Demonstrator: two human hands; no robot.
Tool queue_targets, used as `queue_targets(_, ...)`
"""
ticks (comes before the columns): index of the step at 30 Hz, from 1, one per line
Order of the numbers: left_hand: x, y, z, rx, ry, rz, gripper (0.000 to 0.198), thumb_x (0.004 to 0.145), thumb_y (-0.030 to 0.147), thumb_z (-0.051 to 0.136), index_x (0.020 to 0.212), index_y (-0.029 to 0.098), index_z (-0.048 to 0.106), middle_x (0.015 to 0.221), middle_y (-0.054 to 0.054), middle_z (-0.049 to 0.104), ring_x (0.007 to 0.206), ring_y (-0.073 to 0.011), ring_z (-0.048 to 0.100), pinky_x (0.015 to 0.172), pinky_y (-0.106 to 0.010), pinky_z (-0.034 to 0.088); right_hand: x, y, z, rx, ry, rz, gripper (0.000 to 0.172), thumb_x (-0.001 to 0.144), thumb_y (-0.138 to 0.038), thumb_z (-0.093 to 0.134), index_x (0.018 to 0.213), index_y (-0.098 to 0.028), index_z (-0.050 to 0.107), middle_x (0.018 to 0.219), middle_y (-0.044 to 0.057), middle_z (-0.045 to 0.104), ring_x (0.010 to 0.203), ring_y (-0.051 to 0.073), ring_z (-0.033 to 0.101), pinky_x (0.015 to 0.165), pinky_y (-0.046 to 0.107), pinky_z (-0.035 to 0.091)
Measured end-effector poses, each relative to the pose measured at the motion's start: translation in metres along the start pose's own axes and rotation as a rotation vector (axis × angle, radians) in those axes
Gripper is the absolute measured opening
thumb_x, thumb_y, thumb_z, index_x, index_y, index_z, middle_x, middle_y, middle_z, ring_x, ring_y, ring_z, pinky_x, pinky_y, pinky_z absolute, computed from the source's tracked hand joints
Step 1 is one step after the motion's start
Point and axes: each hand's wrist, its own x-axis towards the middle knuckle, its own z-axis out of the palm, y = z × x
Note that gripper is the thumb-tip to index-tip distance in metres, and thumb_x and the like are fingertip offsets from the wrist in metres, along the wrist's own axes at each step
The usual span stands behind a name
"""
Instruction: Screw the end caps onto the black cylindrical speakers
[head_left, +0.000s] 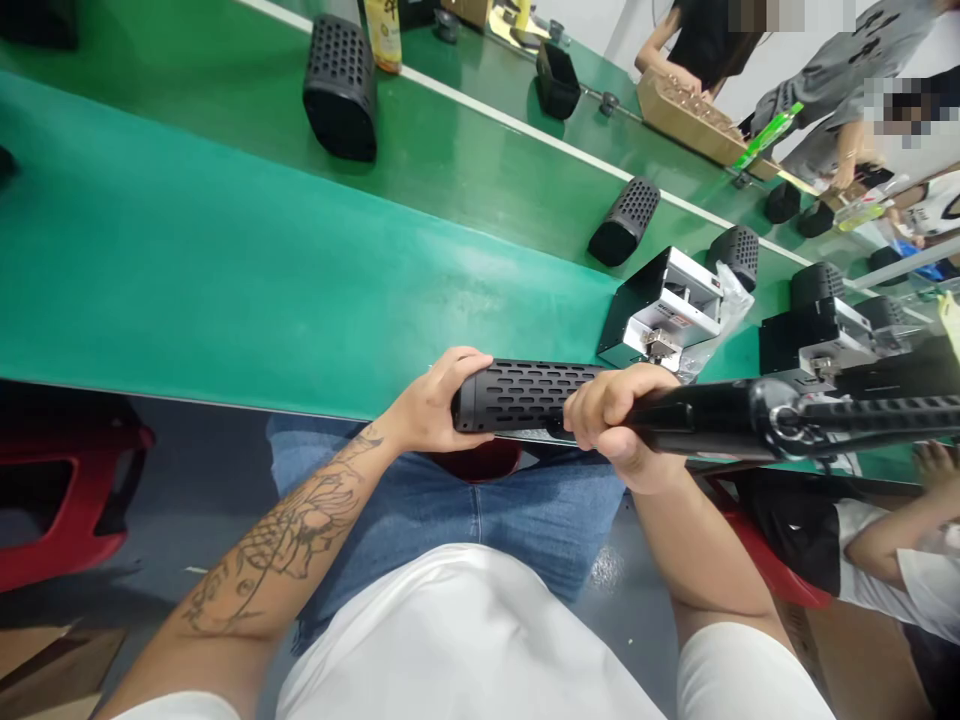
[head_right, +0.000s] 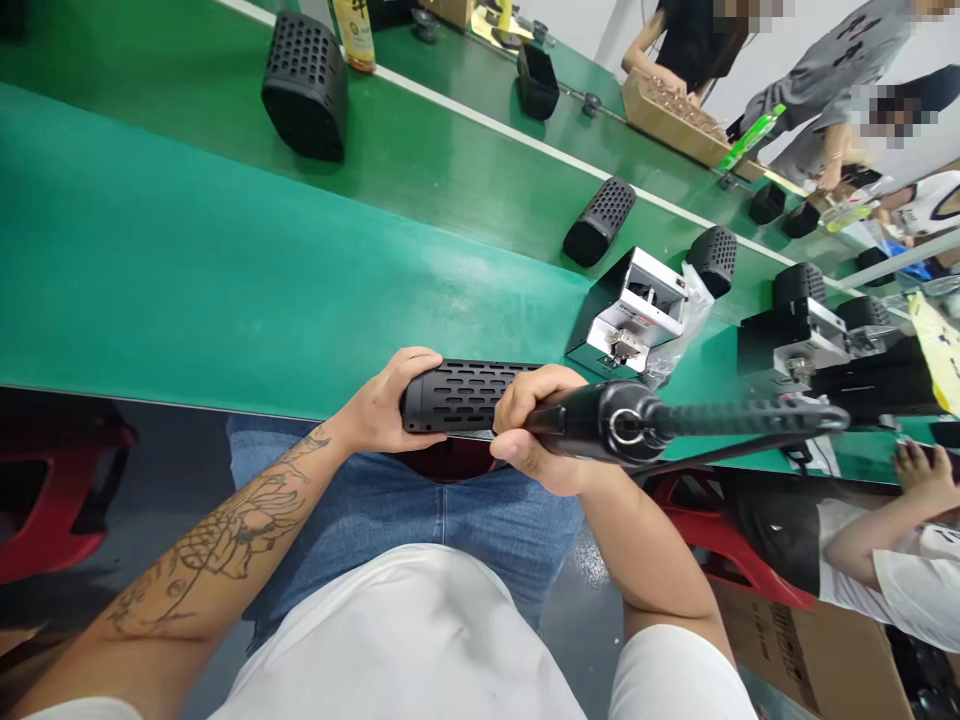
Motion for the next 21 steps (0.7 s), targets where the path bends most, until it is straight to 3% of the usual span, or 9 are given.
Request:
queue_targets(3,-0.003,0.000,0.002,0.025,0.018,-0.021,0.135,0.083,0.037,0.117,0.196,0.031,0.044,0.172,-0.023,0.071,0.158,-0.0494,0.079,0.130,-0.068,0.075,0.003,0.000,-0.010,0.018,0.062,-0.001,0.050,0.102,-0.057,0.110,0.090,-0.029,0.070,0.061,-0.010,0.065,0.045,0.012,0.060,0.054,0.030,0.066)
queue_targets(5,-0.005,0.000,0.004,0.051,0.024,-0.036,0.136,0.083,0.040,0.118,0.197,0.032,0.044,0.174,-0.024,0.070,0.156,-0.0498,0.081,0.126,-0.067,0.077,0.010,-0.003,-0.028,-0.002,0.202,-0.010,0.054,0.101,-0.063,0.109,0.092,-0.029,0.068,0.059,-0.012,0.060,0.042,0.011,0.056,0.053,0.029,0.065)
queue_targets(9,-0.006,0.003,0.006,0.089,0.004,-0.001,0.138,0.086,0.037,0.116,0.200,0.031,0.039,0.173,-0.026,0.068,0.154,-0.0492,0.082,0.122,-0.067,0.080,0.031,-0.012,-0.090,-0.137,0.566,-0.175,0.067,0.087,-0.073,0.115,0.091,-0.028,0.065,0.057,-0.014,0.054,0.039,0.012,0.053,0.046,0.029,0.059)
queue_targets(13,-0.006,0.004,0.004,0.090,-0.007,-0.016,0.140,0.083,0.035,0.116,0.199,0.032,0.038,0.173,-0.026,0.068,0.154,-0.0494,0.083,0.121,-0.065,0.081,0.047,-0.005,-0.157,-0.365,0.791,-0.340,0.066,0.083,-0.075,0.116,0.090,-0.028,0.069,0.059,-0.011,0.060,0.045,0.013,0.058,0.048,0.029,0.056)
queue_targets(17,-0.006,0.002,0.002,0.089,-0.013,-0.045,0.138,0.083,0.036,0.115,0.198,0.033,0.039,0.175,-0.025,0.067,0.155,-0.0494,0.082,0.120,-0.065,0.081,0.048,0.020,-0.193,-0.513,0.793,-0.210,0.062,0.089,-0.079,0.111,0.092,-0.031,0.070,0.063,-0.010,0.065,0.050,0.013,0.063,0.055,0.032,0.060)
queue_targets(21,-0.007,0.000,0.002,0.079,-0.014,-0.025,0.136,0.085,0.039,0.115,0.198,0.032,0.039,0.175,-0.026,0.067,0.156,-0.0507,0.081,0.121,-0.068,0.080,0.036,0.033,-0.193,-0.505,0.775,-0.189,0.066,0.091,-0.081,0.105,0.087,-0.032,0.061,0.058,-0.014,0.056,0.043,0.013,0.053,0.050,0.034,0.058)
